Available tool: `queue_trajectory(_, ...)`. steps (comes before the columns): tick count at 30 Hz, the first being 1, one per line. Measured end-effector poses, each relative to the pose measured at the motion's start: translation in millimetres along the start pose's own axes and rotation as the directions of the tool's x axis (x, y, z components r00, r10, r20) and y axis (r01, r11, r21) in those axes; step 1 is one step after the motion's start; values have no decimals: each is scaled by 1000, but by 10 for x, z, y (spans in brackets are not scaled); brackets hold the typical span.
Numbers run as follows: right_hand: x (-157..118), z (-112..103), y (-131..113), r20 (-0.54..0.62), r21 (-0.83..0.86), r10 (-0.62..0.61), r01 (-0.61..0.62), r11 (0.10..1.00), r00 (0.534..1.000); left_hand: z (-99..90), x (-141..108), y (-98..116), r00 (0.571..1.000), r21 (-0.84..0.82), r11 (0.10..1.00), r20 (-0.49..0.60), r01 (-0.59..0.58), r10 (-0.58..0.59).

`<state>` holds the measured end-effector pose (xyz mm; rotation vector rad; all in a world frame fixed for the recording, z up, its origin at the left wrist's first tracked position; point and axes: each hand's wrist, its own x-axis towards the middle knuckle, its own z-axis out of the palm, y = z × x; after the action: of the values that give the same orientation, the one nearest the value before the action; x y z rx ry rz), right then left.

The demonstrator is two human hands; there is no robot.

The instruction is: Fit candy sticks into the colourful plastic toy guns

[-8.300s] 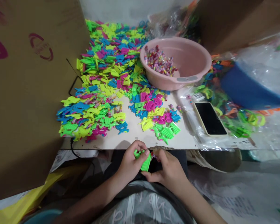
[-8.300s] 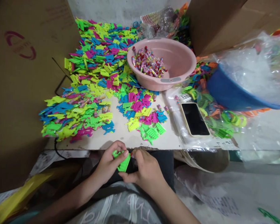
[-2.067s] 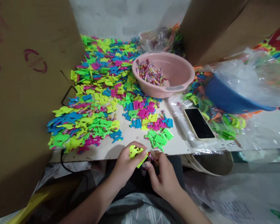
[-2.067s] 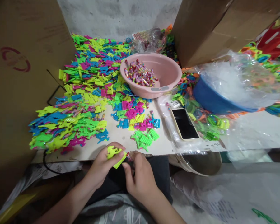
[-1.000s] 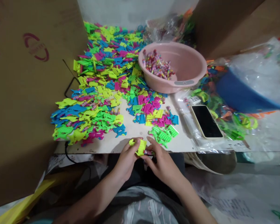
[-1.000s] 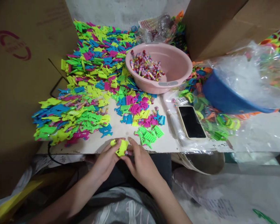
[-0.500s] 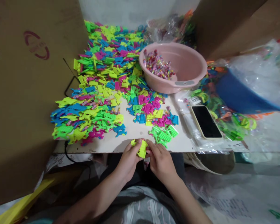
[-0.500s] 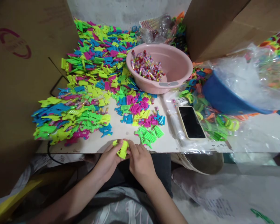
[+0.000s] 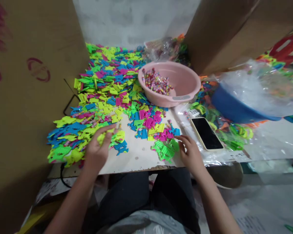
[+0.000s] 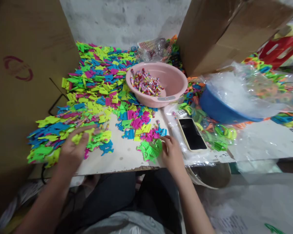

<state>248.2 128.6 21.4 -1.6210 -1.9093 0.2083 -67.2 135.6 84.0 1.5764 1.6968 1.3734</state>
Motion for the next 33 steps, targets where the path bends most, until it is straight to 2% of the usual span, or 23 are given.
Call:
queue_trajectory(2, 254, -16, 187, 48, -78, 37, -33, 996, 998, -196, 290, -64, 975, 231, 947, 41, -223, 219)
queue_trajectory(4, 526, 15, 288, 85, -114, 47, -37, 993, 995, -348, 517, -121, 951, 525, 798, 89, -296, 295)
queue_trajectory(6, 775, 85, 321, 132, -142, 52, -33, 989, 990, -457, 648, -168, 954, 717, 640, 123, -277, 274)
queue_trajectory(7, 879, 128, 323, 159, -157, 57, -32, 987, 986, -500, 678, -188, 958, 763, 588, 150, -269, 243)
queue_trajectory(10, 1065, 257, 309, 227, -201, 74, -28, 979, 971, -590, 664, -240, 951, 788, 533, 270, -308, 152)
queue_trajectory(12, 1091, 320, 299, 241, -221, 82, -27, 975, 967, -588, 609, -250, 946, 782, 533, 293, -321, 141)
queue_trajectory(14, 1071, 355, 294, 223, -230, 82, -29, 973, 971, -489, 537, -220, 945, 771, 546, 285, -327, 163)
queue_trajectory(16, 1040, 356, 294, 173, -225, 74, -33, 974, 982, -266, 450, -154, 931, 726, 585, 314, -361, 185)
queue_trajectory(19, 1007, 306, 310, 57, -202, 70, -57, 978, 996, 250, 304, -53, 868, 571, 693, 469, -439, 164)
queue_trajectory(21, 989, 257, 327, -15, -189, 77, -78, 979, 997, 605, 215, -34, 832, 478, 779, 545, -406, 99)
queue_trajectory(24, 962, 214, 340, -53, -171, 64, -73, 983, 997, 971, 120, -86, 857, 478, 815, 514, -329, 45)
queue_trajectory(27, 964, 256, 320, -15, -161, 53, -54, 985, 999, 1086, 74, -161, 877, 459, 850, 480, -259, 8)
queue_trajectory(33, 1165, 454, 220, 103, -161, 169, -152, 975, 980, 1017, 48, -251, 860, 256, 957, 511, -134, -17)
